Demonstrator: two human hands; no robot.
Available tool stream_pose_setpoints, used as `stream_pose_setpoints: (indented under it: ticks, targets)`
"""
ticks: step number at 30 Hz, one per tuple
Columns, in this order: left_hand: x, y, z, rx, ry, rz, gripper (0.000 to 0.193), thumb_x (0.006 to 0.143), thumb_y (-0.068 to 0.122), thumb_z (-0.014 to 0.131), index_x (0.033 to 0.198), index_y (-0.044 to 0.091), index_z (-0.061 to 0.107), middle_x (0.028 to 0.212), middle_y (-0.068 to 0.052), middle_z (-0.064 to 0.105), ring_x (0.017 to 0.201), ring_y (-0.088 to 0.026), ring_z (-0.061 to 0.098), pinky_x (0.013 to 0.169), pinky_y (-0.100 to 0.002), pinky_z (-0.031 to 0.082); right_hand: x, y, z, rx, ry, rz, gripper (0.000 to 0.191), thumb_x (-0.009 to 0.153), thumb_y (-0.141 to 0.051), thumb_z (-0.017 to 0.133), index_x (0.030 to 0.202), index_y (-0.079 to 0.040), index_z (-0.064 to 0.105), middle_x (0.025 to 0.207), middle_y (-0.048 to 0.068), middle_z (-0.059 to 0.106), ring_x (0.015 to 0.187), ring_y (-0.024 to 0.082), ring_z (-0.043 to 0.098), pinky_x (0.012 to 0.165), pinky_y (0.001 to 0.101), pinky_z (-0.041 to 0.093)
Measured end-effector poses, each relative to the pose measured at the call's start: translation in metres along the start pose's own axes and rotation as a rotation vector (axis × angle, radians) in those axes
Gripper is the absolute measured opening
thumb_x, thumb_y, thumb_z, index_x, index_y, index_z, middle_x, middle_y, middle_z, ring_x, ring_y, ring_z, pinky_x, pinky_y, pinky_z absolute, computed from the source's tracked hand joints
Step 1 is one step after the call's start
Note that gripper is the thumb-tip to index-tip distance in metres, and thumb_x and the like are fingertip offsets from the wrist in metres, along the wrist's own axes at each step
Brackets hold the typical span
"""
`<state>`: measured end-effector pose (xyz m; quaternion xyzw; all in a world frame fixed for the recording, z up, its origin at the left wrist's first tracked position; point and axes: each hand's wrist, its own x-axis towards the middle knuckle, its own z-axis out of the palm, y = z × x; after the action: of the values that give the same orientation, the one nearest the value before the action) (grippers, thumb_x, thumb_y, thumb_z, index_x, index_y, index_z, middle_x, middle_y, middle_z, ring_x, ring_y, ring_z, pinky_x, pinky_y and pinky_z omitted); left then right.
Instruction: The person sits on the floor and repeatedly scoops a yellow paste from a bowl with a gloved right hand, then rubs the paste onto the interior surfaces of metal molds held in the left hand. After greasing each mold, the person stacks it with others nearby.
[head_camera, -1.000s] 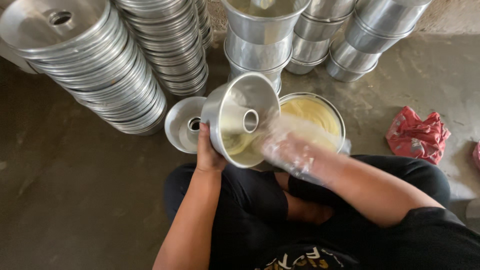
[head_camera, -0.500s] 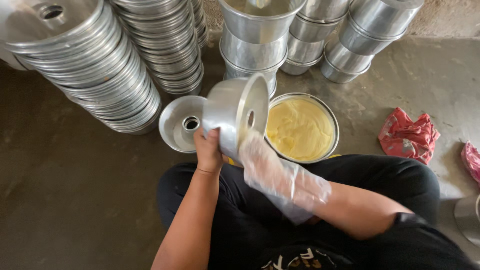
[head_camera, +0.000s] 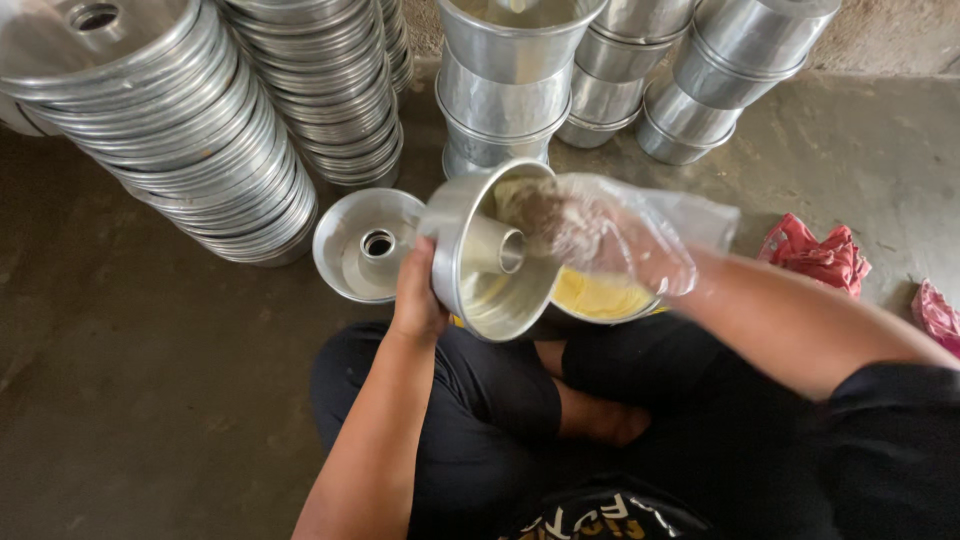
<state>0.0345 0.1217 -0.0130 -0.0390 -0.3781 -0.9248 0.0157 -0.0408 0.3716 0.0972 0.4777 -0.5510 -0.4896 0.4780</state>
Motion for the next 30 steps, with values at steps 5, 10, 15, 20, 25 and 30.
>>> stream_pose_setpoints:
  ticks: [5,10,15,20,25,30]
  targets:
    - [-0.005,-0.004,-0.017,0.104,0.078,0.196,0.074,0.087,0.062,0.072,0.123,-0.003,0.066,0.114,-0.012,0.071,0.102,-0.020,0.068,0.088,-0.035,0.056,0.046,-0.011,-0.097,0.228,-0.083,-0.049,0.026,0.099,-0.006,0.063,0.124,0.003,0.064,0.112,0.014,0.071,0.102,0.025,0.070,0.088,0.0350,0.059]
    - [-0.014,-0.015,-0.018,0.473,0.123,0.335,0.063,0.089,0.057,0.076,0.107,-0.004,0.072,0.100,-0.008,0.071,0.090,-0.015,0.065,0.080,-0.030,0.054,0.057,0.011,-0.118,0.362,-0.137,0.019,0.027,0.096,-0.003,0.065,0.122,0.004,0.064,0.110,0.013,0.071,0.104,0.025,0.069,0.090,0.0348,0.058]
    - [-0.009,-0.027,-0.010,0.529,0.095,0.357,0.057,0.094,0.048,0.077,0.113,-0.005,0.070,0.105,-0.009,0.070,0.093,-0.015,0.063,0.082,-0.031,0.053,0.045,0.012,-0.117,0.333,-0.309,-0.040,0.026,0.092,0.000,0.067,0.117,0.005,0.068,0.106,0.012,0.073,0.103,0.025,0.070,0.090,0.0350,0.058]
    - [-0.006,-0.004,-0.014,0.132,0.139,0.199,0.064,0.098,0.056,0.060,0.121,-0.003,0.068,0.105,-0.012,0.075,0.090,-0.023,0.071,0.079,-0.036,0.056,0.052,-0.032,-0.097,0.343,0.133,0.038,0.024,0.091,0.000,0.067,0.115,0.005,0.072,0.105,0.012,0.075,0.100,0.024,0.071,0.089,0.0352,0.058]
    - [-0.003,-0.003,0.001,-0.068,0.122,0.032,0.065,0.087,0.060,0.065,0.130,0.011,0.060,0.117,-0.002,0.072,0.109,-0.017,0.069,0.097,-0.036,0.057,0.022,-0.023,-0.048,0.457,0.156,0.115,0.025,0.092,-0.001,0.066,0.116,0.005,0.071,0.106,0.012,0.075,0.100,0.024,0.071,0.089,0.0349,0.058]
    - [-0.011,-0.020,0.005,0.651,-0.074,0.294,0.069,0.088,0.058,0.076,0.117,-0.004,0.067,0.103,-0.009,0.070,0.095,-0.020,0.066,0.086,-0.036,0.055,0.014,-0.011,-0.077,0.264,-0.176,0.123,0.026,0.092,-0.003,0.065,0.116,0.004,0.071,0.106,0.013,0.075,0.100,0.024,0.071,0.088,0.0347,0.058]
